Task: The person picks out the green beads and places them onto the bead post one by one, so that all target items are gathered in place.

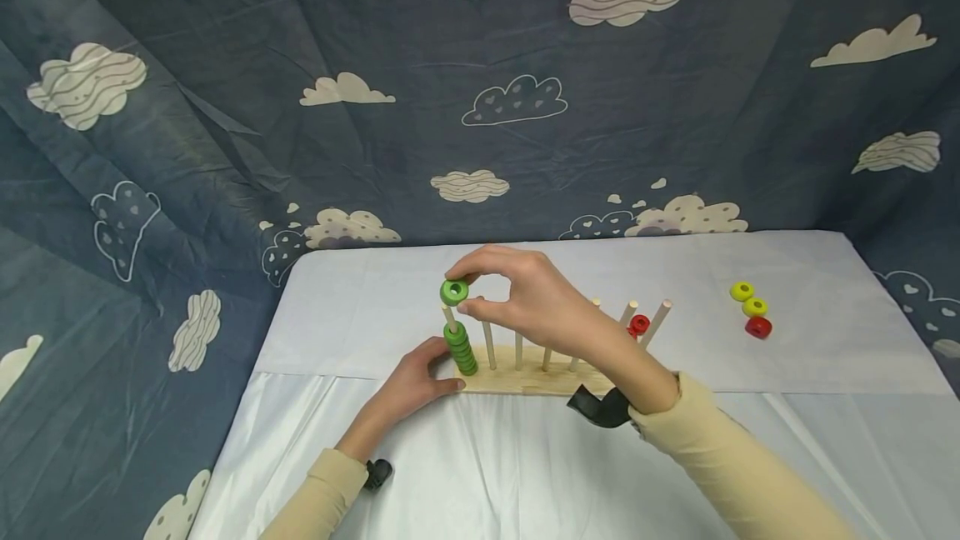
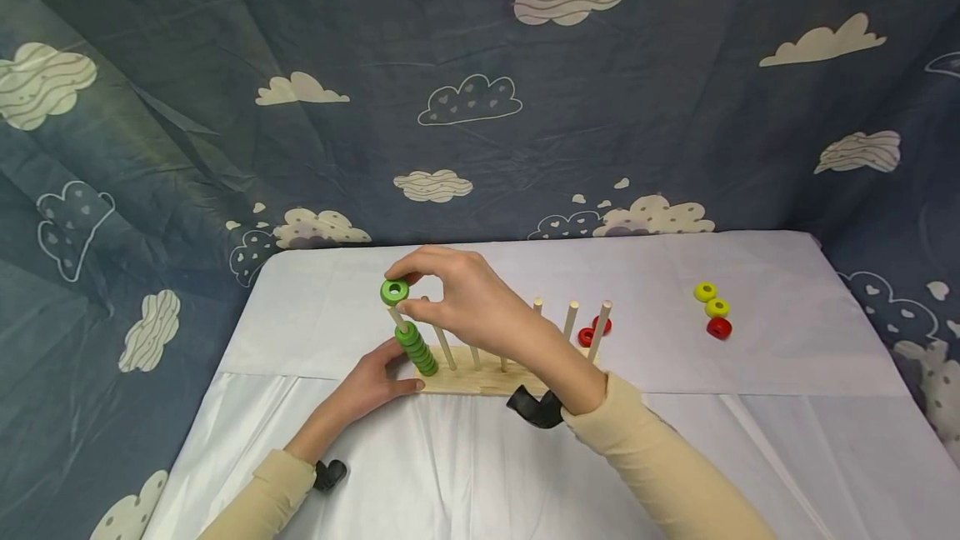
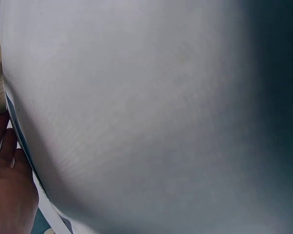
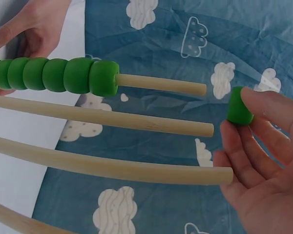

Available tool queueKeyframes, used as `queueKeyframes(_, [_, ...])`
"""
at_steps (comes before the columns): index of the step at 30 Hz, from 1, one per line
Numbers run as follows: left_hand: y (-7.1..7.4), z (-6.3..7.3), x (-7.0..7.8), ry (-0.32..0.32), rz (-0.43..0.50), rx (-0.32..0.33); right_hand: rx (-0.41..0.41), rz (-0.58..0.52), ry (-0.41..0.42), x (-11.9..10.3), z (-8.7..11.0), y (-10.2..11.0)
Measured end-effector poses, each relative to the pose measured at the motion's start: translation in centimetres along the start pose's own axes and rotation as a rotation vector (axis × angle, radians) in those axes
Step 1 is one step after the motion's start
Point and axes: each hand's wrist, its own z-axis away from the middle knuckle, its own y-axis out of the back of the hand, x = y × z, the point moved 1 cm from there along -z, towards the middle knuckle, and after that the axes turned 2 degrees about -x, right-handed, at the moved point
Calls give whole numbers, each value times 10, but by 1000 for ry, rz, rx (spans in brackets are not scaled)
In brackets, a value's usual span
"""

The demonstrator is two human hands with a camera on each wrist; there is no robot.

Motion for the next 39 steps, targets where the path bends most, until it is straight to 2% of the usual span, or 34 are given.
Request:
queueKeyframes(8, [-1, 1, 0, 7, 9, 1, -75, 35, -66, 1, -5, -4])
queueKeyframes(23, [-1, 1, 1, 1, 5, -3, -172, 17, -114, 3, -11, -8])
queueKeyframes(27, [-1, 1, 0, 1, 6, -9, -198, 48, -126, 4, -13, -10])
queueKeyframes(39, [-2, 1, -1, -7, 24, 6, -224, 99, -137, 5, -12, -11])
